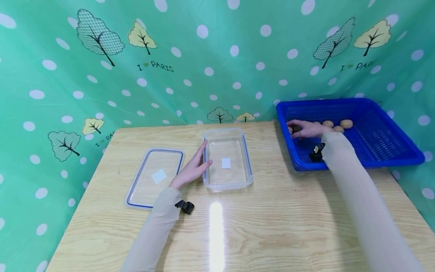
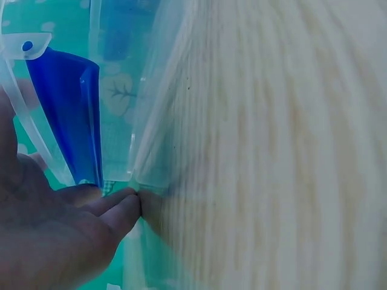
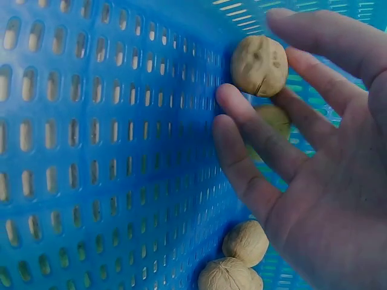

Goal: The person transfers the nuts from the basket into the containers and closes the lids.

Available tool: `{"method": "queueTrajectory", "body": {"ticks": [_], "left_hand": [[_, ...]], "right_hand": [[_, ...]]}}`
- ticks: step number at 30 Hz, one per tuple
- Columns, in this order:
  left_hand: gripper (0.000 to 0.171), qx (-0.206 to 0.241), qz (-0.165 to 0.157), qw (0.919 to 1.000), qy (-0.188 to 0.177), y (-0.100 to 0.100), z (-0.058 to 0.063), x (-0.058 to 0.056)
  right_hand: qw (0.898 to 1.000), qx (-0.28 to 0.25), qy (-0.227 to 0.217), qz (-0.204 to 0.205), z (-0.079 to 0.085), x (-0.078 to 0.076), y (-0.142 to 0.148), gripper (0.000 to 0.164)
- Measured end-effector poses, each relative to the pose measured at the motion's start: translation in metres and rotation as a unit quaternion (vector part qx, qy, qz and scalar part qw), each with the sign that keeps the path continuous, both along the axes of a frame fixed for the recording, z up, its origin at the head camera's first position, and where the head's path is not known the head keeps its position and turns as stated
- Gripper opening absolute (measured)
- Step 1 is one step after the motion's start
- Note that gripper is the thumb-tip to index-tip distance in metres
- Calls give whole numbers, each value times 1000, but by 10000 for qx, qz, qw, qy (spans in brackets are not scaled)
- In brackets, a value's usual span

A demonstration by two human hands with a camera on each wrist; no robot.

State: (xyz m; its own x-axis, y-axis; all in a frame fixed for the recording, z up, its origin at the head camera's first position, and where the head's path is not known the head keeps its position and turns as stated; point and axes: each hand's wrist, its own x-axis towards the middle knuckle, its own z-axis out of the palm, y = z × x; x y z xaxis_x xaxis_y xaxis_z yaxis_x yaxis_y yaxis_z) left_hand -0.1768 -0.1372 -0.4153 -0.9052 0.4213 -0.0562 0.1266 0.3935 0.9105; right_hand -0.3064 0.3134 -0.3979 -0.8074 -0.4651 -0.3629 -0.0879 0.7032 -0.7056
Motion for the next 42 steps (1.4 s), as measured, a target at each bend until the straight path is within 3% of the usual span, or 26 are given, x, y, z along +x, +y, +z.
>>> {"method": "queueTrajectory", "body": {"ticks": [2, 8, 12, 23, 36, 42], "left_hand": [[75, 35, 24, 10000, 15, 1, 3, 3], [75, 227, 208, 9994, 146, -1, -21, -4], [75, 244, 268, 9992, 171, -2, -29, -7], [74, -69, 262, 9996, 120, -5, -25, -7], [72, -191, 265, 9995, 39, 0, -27, -8], [72, -105, 198, 9997, -41, 0, -22, -5]], "right_hand": [[9999, 80, 5, 127, -1, -1, 0, 60], [9995, 228, 30, 219, 1, -2, -1, 51], [9998, 166, 135, -25, 6, 0, -4, 43], [9959, -278, 685, -526, 19, 6, -16, 38], [9891, -252, 1128, -918, 59, 34, -19, 42], [9842, -280, 1304, -1165, 66, 44, -22, 46]]}}
